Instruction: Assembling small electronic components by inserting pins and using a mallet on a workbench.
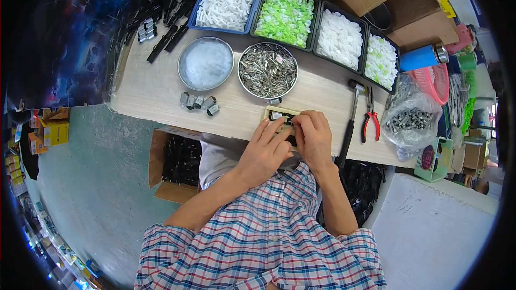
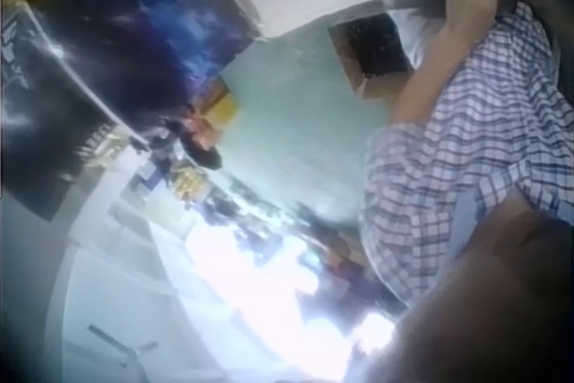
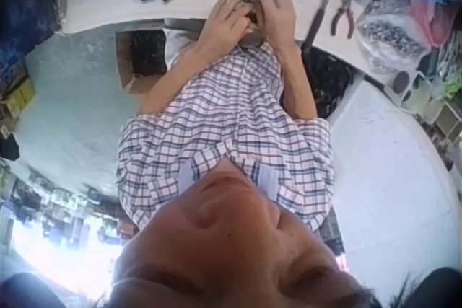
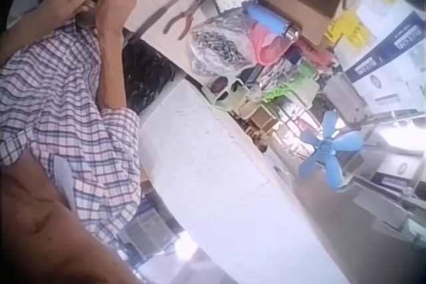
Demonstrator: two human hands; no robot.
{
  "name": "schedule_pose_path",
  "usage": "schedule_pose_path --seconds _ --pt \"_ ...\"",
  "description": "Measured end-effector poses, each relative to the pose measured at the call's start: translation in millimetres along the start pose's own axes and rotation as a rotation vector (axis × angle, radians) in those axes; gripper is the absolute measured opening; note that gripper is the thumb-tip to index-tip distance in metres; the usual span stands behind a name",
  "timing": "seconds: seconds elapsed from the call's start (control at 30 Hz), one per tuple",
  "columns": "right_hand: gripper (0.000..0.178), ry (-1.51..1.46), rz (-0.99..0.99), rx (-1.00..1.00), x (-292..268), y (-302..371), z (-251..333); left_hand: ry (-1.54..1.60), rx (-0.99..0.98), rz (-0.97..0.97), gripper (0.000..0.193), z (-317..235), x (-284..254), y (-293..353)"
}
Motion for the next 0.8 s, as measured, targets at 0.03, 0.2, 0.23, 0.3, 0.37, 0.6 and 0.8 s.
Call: schedule_pose_path --seconds 0.03,0.2,0.23,0.3,0.37,0.6,0.8 --pt "0.019 0.008 -0.01 -0.006 0.1 0.2 0.2 -0.019 -0.005 0.036 0.021 -0.1 2.6 2.3" --pt "0.02 -0.004 -0.016 -0.021 0.0 1.3 -0.5 -0.074 -0.038 0.101 0.02 -6.0 4.2 2.2" --pt "0.021 -0.017 -0.016 -0.03 -0.7 1.7 -1.4 -0.083 -0.032 0.112 0.02 -8.3 5.0 1.6" --pt "0.021 -0.03 -0.027 -0.035 -0.2 2.4 -4.4 -0.091 -0.026 0.122 0.02 -11.6 5.7 0.3" --pt "0.021 -0.048 -0.037 -0.04 2.0 3.5 -5.0 -0.093 -0.023 0.126 0.021 -14.3 4.3 0.7" --pt "0.022 -0.052 -0.055 -0.024 6.4 4.5 -5.6 -0.091 -0.046 0.165 0.02 -13.3 4.2 1.4" --pt "0.023 -0.047 0.016 -0.044 -3.8 4.0 -5.1 -0.141 -0.044 0.22 0.021 -18.6 7.7 -2.9"
Point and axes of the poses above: each hand's wrist, its own y-axis away from the middle knuckle, its own x-axis out of the palm, z = x × y, the point moved 1 cm from there along -y, towards the middle knuckle, and after that the axes turned 11 degrees about x, right-handed, at the moved point
